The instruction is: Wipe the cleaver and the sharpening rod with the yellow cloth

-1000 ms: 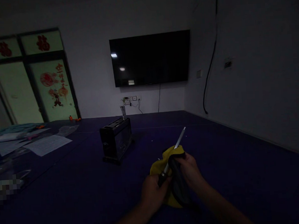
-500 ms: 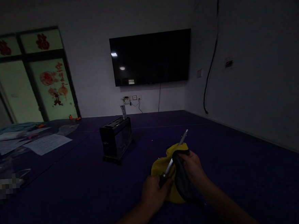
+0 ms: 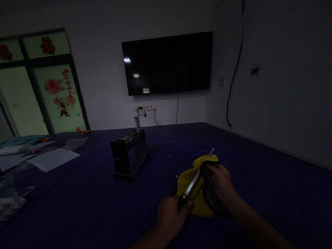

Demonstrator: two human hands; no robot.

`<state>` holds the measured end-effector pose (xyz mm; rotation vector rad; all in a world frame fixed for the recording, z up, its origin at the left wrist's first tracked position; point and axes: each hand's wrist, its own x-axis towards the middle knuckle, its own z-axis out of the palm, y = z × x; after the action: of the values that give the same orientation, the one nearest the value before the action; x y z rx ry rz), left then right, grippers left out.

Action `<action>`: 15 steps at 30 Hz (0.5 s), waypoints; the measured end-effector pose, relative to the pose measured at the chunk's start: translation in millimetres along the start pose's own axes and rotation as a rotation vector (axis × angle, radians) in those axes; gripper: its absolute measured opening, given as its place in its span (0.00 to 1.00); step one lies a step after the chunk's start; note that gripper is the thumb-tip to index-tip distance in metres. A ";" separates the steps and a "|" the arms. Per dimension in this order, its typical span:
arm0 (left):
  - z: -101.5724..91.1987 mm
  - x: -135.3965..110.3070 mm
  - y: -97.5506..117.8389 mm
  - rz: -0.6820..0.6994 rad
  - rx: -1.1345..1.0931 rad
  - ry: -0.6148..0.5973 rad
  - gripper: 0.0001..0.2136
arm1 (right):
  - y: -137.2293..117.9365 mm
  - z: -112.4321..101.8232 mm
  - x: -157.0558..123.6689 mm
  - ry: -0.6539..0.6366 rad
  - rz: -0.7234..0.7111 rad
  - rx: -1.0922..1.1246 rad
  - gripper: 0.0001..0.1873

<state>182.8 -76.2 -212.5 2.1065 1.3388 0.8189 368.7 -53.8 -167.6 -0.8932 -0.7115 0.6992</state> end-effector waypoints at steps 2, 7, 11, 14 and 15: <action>-0.2 0.3 0.0 0.008 0.032 -0.016 0.21 | 0.1 -2.2 3.4 0.037 0.003 0.007 0.13; -3.8 -0.3 3.0 0.019 0.113 -0.020 0.21 | -0.5 -8.3 11.1 0.098 -0.015 0.014 0.12; -7.0 -1.0 7.0 0.028 0.123 -0.045 0.19 | -0.4 -14.3 18.1 0.116 -0.029 0.023 0.11; -8.0 -1.9 8.8 0.025 0.156 -0.057 0.19 | 0.7 -18.2 23.5 0.125 -0.033 0.031 0.10; -8.1 -2.3 9.3 0.023 0.173 -0.056 0.19 | 1.2 -19.4 25.2 0.125 -0.035 0.033 0.10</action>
<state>181.8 -81.1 -201.0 2.2634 1.4024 0.6691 398.0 -42.0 -170.9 -0.8843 -0.6013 0.6165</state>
